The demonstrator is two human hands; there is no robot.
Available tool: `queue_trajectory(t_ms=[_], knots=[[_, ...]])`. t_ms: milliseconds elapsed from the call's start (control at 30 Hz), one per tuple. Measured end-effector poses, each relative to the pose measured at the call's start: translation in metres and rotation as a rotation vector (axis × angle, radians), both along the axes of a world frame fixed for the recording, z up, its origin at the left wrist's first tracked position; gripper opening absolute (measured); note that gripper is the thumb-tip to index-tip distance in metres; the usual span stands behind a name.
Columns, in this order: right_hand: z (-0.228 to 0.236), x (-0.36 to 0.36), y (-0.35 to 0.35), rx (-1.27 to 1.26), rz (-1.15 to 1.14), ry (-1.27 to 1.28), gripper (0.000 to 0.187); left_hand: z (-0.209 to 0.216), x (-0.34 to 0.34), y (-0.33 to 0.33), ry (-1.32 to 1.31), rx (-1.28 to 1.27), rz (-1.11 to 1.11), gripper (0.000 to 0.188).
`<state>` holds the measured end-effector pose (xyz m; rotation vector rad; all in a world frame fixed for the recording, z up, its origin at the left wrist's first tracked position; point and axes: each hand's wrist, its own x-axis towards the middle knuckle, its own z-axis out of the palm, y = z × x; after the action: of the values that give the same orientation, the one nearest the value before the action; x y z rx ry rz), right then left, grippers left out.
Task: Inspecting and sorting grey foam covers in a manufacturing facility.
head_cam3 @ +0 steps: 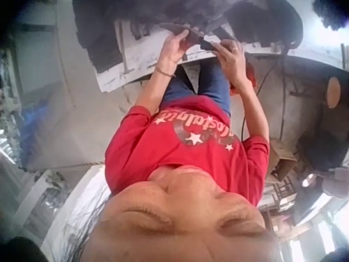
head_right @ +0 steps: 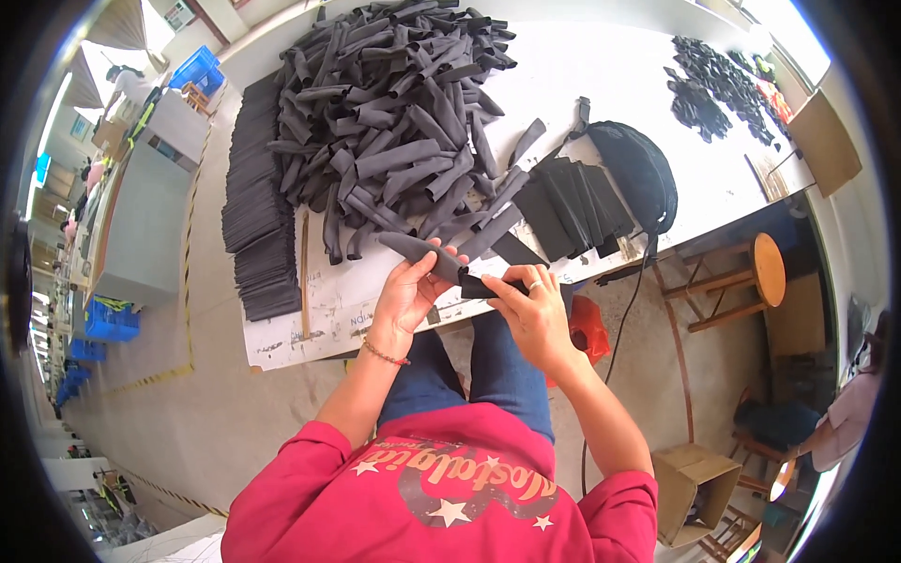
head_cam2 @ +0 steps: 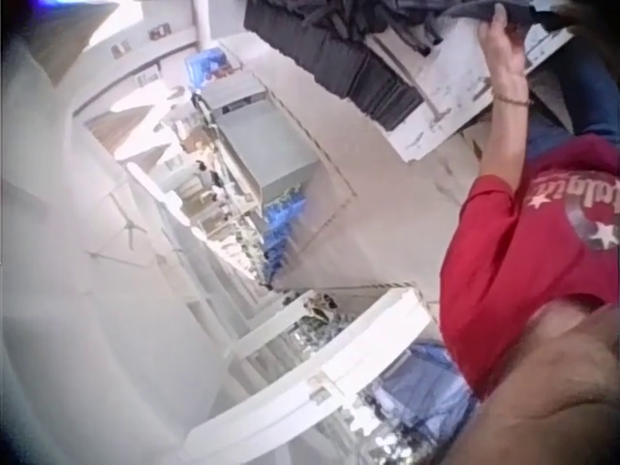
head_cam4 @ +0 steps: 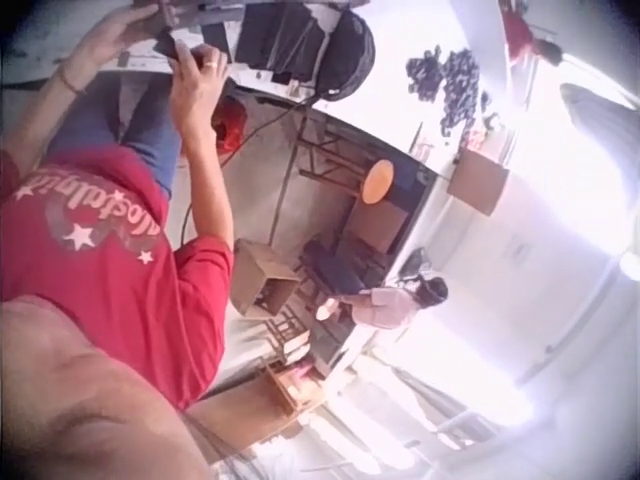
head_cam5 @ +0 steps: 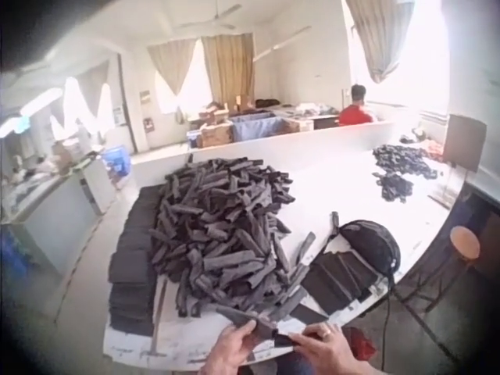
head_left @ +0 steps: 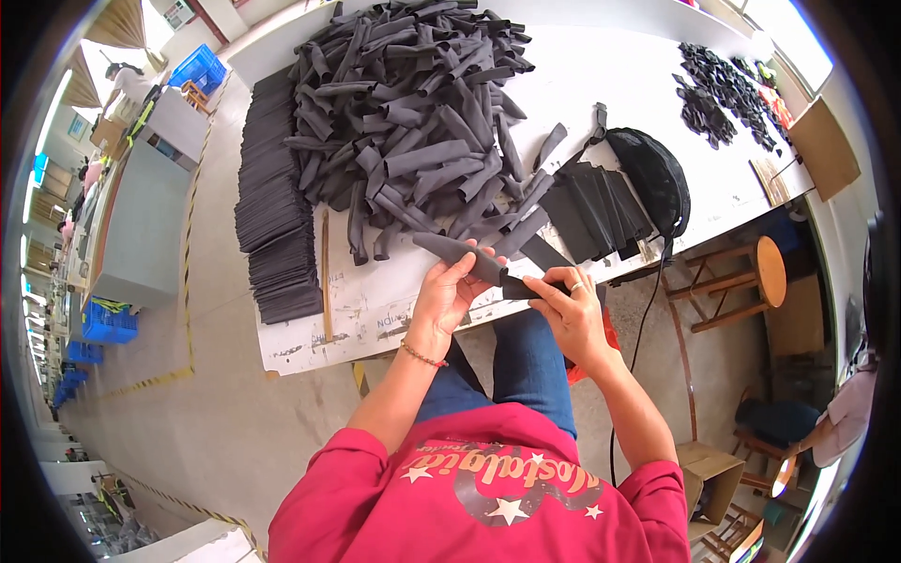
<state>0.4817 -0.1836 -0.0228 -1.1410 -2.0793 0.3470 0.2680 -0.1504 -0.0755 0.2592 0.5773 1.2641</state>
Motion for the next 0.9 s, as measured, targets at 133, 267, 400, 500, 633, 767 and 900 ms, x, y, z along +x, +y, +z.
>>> queue_trajectory(t_ms=[133, 267, 400, 500, 633, 767, 900], knots=[[0.0, 0.0, 0.004, 0.011, 0.02, -0.042, 0.039, 0.0, 0.0, -0.001, -0.047, 0.011, -0.083, 0.031], [0.002, 0.002, 0.007, 0.034, 0.022, -0.072, 0.039, -0.001, -0.003, -0.002, -0.055, 0.027, -0.117, 0.032], [0.001, 0.0, 0.008, 0.164, -0.017, -0.18, 0.04, -0.001, -0.002, -0.004, -0.069, 0.052, -0.126, 0.035], [-0.002, -0.005, 0.004, 0.245, -0.07, -0.267, 0.04, 0.008, 0.007, -0.008, -0.032, 0.071, -0.085, 0.039], [0.001, -0.02, 0.002, 0.226, -0.11, -0.247, 0.047, 0.03, 0.019, -0.02, 0.102, 0.154, 0.003, 0.042], [-0.001, -0.028, 0.002, 0.085, -0.057, -0.022, 0.055, 0.041, 0.025, -0.023, 0.097, 0.251, 0.098, 0.04], [-0.01, -0.05, 0.002, 0.031, 0.032, 0.062, 0.052, 0.02, 0.039, -0.017, 0.004, 0.251, 0.057, 0.025]])
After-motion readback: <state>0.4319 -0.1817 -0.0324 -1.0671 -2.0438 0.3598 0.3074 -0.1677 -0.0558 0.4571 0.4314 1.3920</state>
